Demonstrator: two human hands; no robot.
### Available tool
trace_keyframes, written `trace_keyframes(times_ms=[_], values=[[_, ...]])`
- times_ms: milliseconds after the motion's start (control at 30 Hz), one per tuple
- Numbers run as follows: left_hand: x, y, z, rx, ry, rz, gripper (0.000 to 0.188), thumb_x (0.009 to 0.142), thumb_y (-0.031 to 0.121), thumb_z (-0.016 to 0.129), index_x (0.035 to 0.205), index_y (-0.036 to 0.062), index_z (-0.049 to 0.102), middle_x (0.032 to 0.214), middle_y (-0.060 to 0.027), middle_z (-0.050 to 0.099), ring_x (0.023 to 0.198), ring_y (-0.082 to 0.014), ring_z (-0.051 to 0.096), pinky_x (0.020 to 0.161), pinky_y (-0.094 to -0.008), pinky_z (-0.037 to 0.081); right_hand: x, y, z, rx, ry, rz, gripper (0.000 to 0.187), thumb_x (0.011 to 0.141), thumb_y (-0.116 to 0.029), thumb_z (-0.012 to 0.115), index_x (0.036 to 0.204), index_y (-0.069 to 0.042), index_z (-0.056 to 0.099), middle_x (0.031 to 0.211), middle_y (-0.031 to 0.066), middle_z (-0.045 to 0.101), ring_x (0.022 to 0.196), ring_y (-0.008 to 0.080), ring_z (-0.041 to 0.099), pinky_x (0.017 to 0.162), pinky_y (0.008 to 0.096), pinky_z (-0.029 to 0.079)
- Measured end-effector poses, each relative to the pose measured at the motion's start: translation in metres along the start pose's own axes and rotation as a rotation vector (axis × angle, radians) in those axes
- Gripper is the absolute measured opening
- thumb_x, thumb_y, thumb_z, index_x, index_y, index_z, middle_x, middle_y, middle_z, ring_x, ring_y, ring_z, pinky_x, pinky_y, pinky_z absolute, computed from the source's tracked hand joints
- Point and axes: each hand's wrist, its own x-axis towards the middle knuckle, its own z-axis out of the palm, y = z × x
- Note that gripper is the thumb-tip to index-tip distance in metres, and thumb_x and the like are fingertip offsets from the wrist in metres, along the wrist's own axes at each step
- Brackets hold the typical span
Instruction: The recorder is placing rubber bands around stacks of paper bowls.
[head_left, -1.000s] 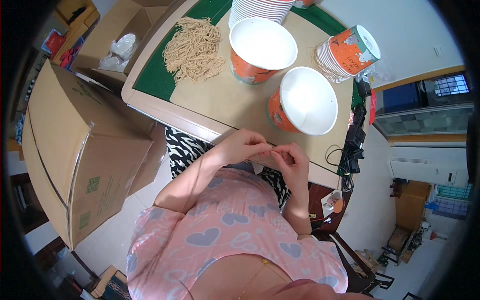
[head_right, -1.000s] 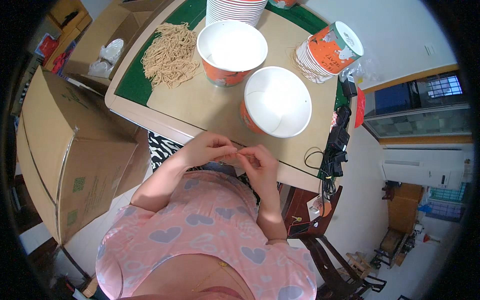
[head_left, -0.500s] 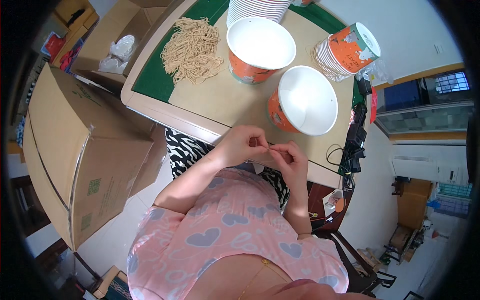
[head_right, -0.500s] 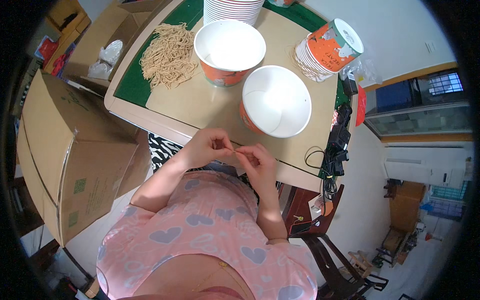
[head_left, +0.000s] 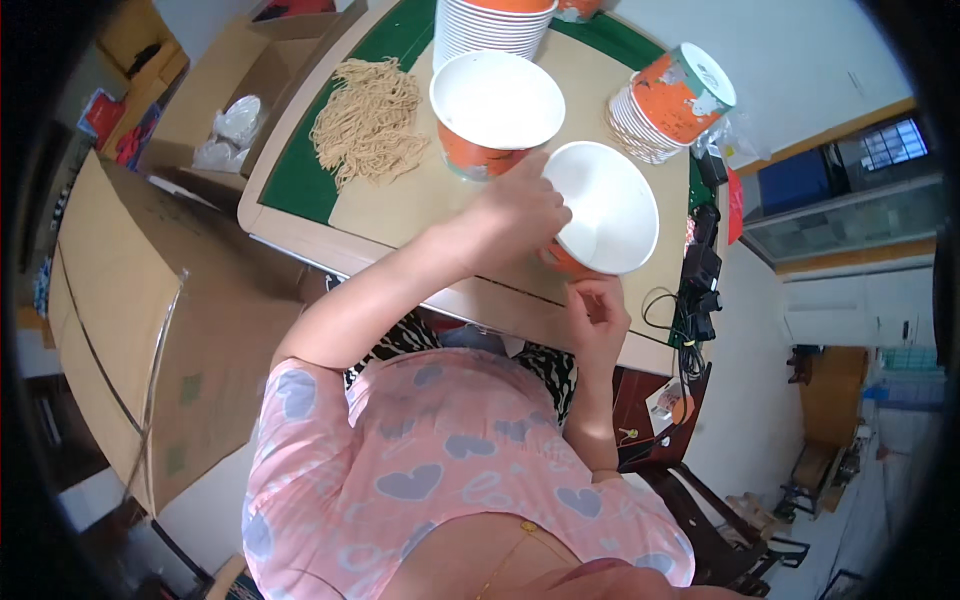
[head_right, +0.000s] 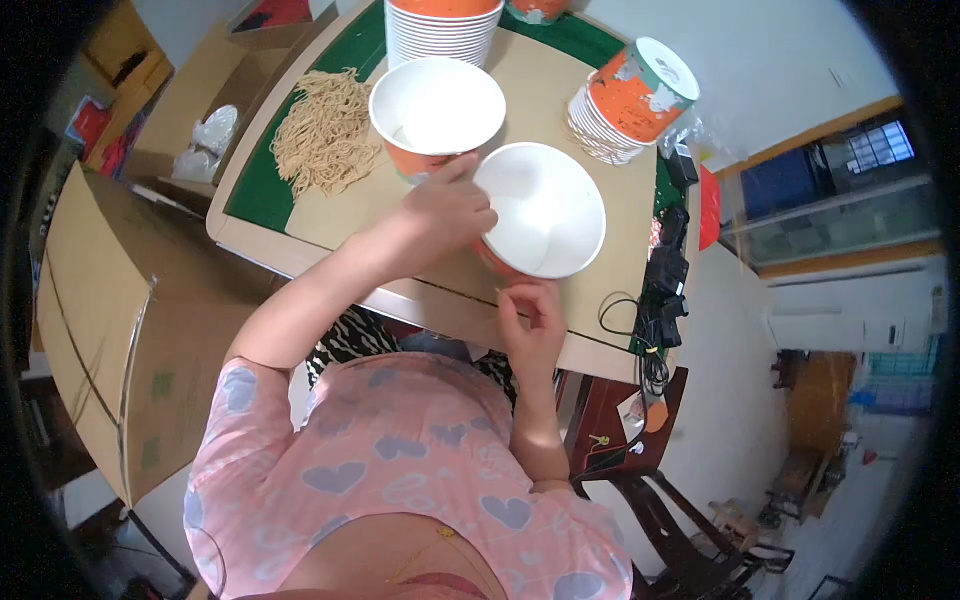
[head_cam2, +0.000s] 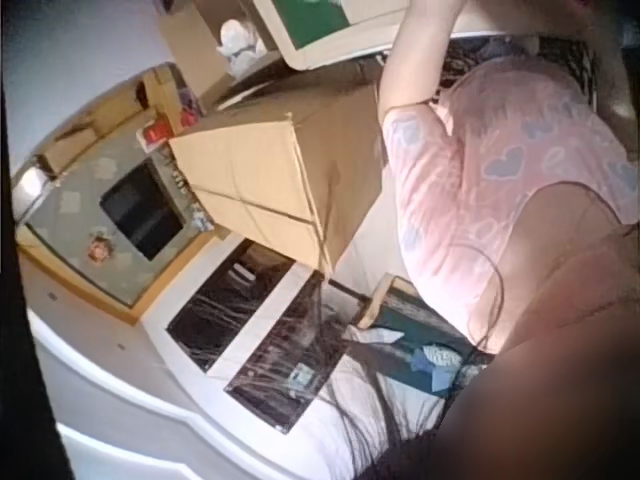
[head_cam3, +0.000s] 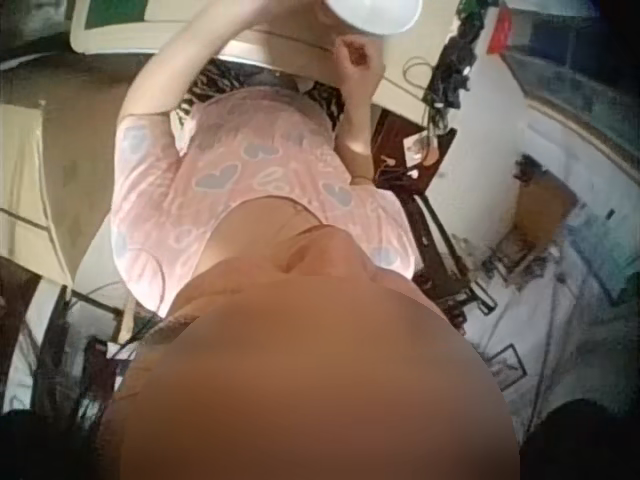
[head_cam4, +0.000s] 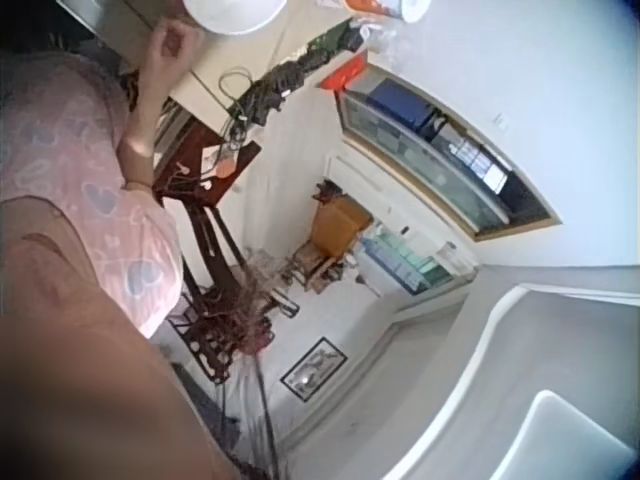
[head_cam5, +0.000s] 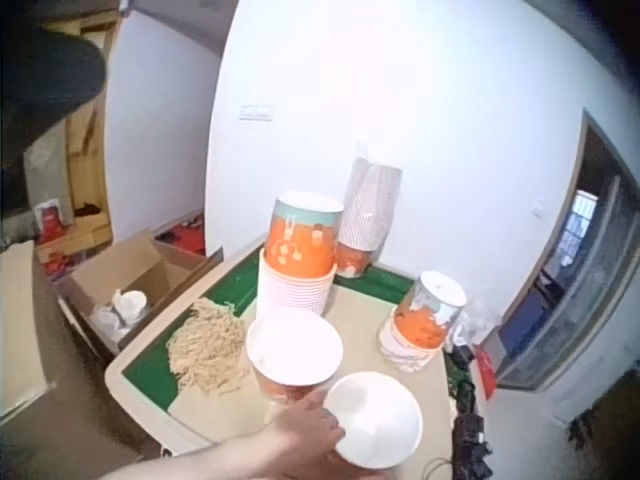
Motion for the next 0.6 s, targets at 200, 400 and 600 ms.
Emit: trace_keyframes(times_ms=[200,400,600], values=[[0.016,0.021,0.008,-0.463,-0.175,-0.157,0.018,0.075,0.008,0.060,0.091,0.0012,0.067,0.081,-0.0162,0.066,0.085,-0.0320,0.065,0.086,-0.0409,0.047,0.014,0.001,-0.001,0.145,0.200,0.016,0.008,0.083,0.005,0.061,0.090,0.001,0.060,0.109,0.0087,0.054,0.100,0.0153,0.058,0.082,0.0262,0.052],[0.023,0.029,0.023,-0.623,-0.227,-0.298,0.022,0.078,0.010,0.058,0.097,0.0010,0.067,0.088,-0.0185,0.067,0.085,-0.0354,0.064,0.076,-0.0418,0.051,0.017,0.003,0.002,0.159,0.232,0.031,0.007,0.083,0.004,0.062,0.089,0.001,0.060,0.109,0.0076,0.053,0.099,0.0153,0.058,0.081,0.0264,0.053],[0.028,0.039,0.026,-0.695,-0.192,-0.327,0.023,0.078,0.008,0.060,0.098,0.0005,0.067,0.090,-0.0187,0.067,0.086,-0.0339,0.065,0.077,-0.0397,0.051,0.016,0.004,0.001,0.113,0.278,0.035,0.005,0.084,0.004,0.062,0.087,0.001,0.059,0.105,0.0065,0.054,0.097,0.0147,0.058,0.080,0.0262,0.052]])
